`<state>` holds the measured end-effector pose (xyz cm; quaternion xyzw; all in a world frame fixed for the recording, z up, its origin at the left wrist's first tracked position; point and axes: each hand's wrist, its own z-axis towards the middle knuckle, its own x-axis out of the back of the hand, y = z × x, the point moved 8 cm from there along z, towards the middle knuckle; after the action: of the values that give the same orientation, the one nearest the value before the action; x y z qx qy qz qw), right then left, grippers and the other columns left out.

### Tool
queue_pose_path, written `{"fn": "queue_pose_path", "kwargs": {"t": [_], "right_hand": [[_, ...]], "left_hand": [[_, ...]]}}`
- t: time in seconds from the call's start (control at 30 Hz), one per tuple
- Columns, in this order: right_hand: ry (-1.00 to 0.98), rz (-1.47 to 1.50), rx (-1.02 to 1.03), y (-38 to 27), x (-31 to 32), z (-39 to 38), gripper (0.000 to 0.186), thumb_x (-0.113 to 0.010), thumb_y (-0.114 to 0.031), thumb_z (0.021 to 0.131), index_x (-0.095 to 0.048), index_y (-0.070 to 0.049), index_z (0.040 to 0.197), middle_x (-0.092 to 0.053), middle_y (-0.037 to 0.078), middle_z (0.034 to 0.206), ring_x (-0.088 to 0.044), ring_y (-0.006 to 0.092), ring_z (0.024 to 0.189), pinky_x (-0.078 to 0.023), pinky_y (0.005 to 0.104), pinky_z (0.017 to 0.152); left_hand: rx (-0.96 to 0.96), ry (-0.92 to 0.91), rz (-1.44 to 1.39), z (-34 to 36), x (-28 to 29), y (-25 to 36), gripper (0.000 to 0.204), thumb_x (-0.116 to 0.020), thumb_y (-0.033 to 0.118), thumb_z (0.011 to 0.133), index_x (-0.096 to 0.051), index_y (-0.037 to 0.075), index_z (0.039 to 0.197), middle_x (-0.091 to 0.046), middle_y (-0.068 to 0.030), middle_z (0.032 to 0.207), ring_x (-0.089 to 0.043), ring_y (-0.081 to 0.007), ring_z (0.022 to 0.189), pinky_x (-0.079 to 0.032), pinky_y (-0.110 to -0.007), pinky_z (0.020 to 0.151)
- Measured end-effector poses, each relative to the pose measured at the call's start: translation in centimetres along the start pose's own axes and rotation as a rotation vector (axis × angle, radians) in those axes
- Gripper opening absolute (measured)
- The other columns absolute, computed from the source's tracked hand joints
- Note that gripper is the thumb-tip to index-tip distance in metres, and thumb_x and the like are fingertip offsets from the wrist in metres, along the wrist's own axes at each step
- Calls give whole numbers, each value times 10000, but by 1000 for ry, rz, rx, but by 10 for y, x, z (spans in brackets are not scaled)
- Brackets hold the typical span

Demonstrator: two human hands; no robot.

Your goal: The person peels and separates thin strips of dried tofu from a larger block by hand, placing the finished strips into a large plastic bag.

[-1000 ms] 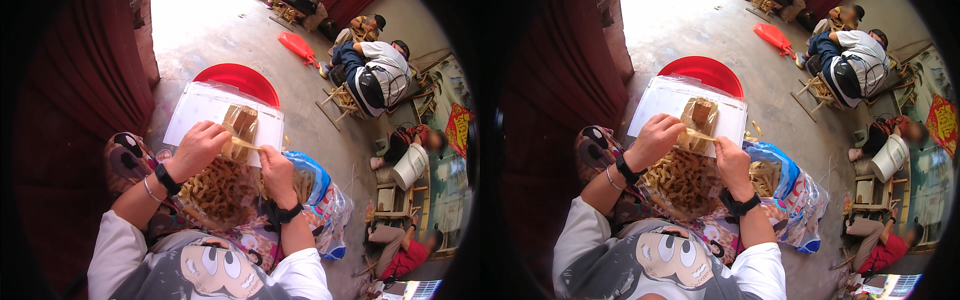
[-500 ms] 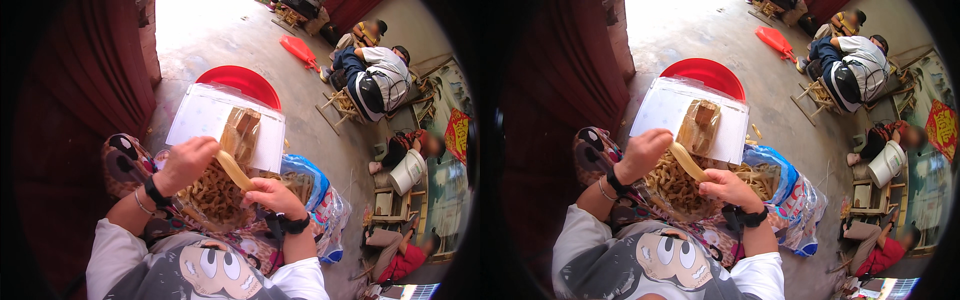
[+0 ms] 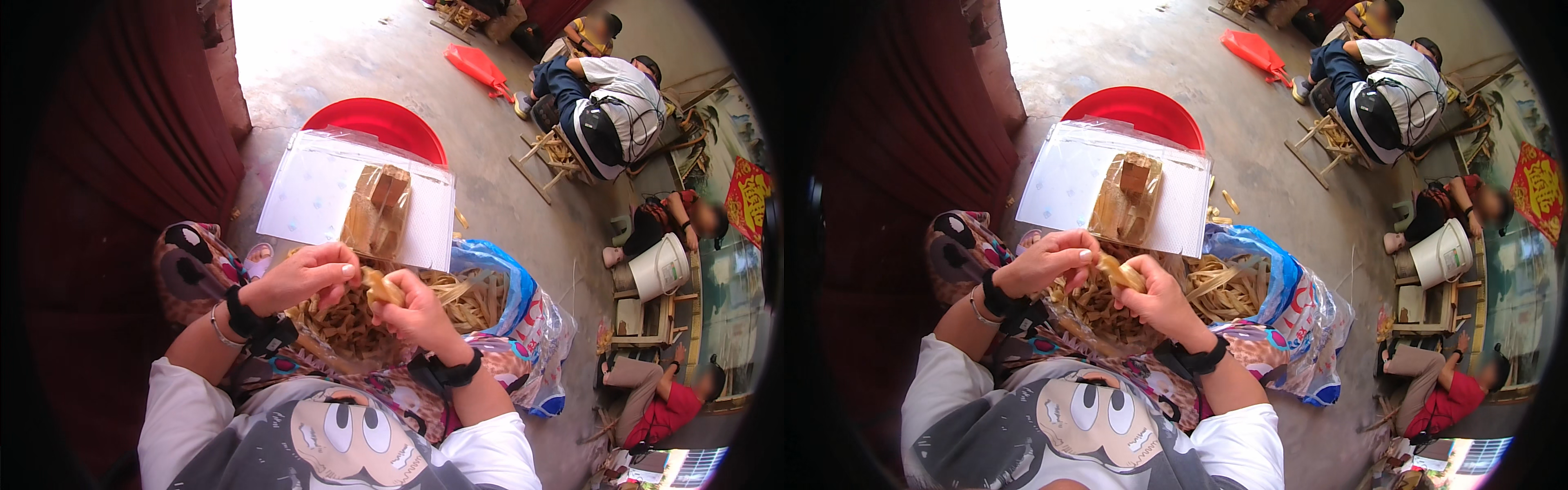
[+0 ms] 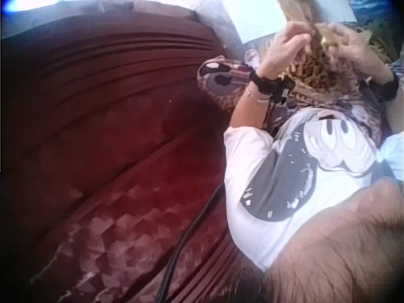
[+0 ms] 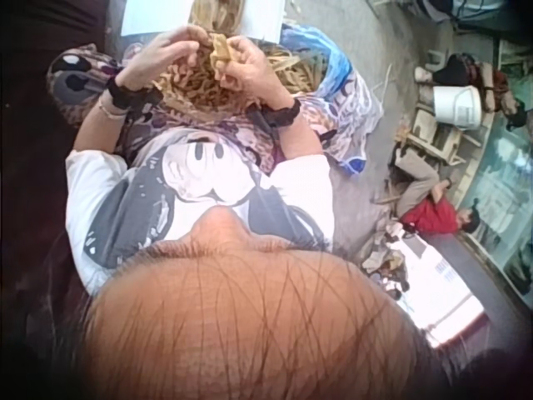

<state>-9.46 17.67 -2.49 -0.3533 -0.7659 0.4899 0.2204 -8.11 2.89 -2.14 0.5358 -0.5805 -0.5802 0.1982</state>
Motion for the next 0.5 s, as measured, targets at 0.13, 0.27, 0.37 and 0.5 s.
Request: {"fn": "queue_pose_path", "kwargs": {"t": [0.13, 0.27, 0.37, 0.5], "right_hand": [[-110, 254, 63, -13, -8, -5, 335, -595, -182, 912, -480, -80, 1211, -645, 44, 790, -536, 51, 535, -389, 153, 437], [-93, 501, 3, 7, 0, 1, 368, -547, -197, 949, -445, -70, 1279, -638, 35, 781, -515, 52, 462, -387, 160, 418], [-102, 668, -63, 17, -1, 10, 362, -569, -225, 937, -451, -69, 1241, -634, 25, 818, -503, 60, 423, -394, 153, 387], [-124, 457, -82, 16, -7, 9, 370, -609, -185, 910, -455, -55, 1220, -622, 11, 826, -530, 39, 550, -442, 172, 488]], "left_hand": [[-32, -69, -5, 7, -32, -1, 211, -524, 53, 906, -511, 16, 1113, -600, -15, 866, -556, -60, 679, -461, -197, 586], [-27, 131, 233, 14, -11, -25, 191, -537, 72, 875, -537, 13, 1056, -593, -22, 905, -545, -64, 742, -461, -208, 602], [-561, 173, 777, 5, -28, 16, 184, -573, 51, 814, -528, 19, 990, -607, -96, 868, -594, -236, 730, -484, -296, 627], [-552, 148, 888, 2, -32, 16, 163, -585, 64, 807, -523, 14, 949, -607, -145, 846, -608, -321, 746, -490, -342, 658]]}}
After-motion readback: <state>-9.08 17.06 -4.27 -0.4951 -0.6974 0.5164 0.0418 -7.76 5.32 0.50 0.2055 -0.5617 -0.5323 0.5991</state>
